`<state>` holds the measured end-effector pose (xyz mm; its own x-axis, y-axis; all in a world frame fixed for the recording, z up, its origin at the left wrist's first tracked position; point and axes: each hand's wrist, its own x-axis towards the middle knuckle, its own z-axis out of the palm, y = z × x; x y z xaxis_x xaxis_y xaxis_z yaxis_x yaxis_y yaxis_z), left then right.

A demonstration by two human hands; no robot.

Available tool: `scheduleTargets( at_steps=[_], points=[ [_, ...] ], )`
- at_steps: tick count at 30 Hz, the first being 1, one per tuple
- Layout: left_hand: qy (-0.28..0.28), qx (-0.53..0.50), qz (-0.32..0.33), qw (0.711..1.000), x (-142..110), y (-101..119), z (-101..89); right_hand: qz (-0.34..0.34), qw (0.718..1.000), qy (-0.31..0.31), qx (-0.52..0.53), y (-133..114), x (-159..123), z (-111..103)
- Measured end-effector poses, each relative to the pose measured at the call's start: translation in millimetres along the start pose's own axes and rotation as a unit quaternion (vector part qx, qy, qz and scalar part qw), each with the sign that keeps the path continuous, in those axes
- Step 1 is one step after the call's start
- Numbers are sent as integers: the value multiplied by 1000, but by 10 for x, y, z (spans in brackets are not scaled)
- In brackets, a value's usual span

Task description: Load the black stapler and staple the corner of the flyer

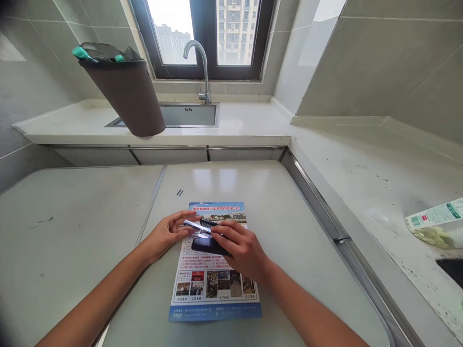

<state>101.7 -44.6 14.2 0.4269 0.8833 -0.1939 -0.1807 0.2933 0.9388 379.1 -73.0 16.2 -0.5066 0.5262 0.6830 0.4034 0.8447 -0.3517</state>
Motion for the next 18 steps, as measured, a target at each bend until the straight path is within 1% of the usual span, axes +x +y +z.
scheduleTargets(
  at_steps=[3,6,8,11,14,16,18],
  points=[
    [-27,-35,-27,999,-1,-4,-47,-54,994,3,-94,-71,12,-18],
    [-53,-56,-48,996,5,-15,-77,-75,985,-21,-151,-130,17,-23],
    [-66,-68,-50,994,8,-21,-88,-87,980,-28,-179,-150,19,-19],
    [-73,-67,-46,994,10,-24,-94,-102,976,-24,-193,-159,22,-9],
    [-68,-61,-38,995,9,-20,-90,-84,982,-27,-169,-151,19,0],
    [-77,-51,-31,995,8,-15,-84,-68,983,-29,-166,-140,12,2],
    [-90,-41,-28,995,9,-15,-79,-69,982,-28,-176,-127,2,4]
  ],
)
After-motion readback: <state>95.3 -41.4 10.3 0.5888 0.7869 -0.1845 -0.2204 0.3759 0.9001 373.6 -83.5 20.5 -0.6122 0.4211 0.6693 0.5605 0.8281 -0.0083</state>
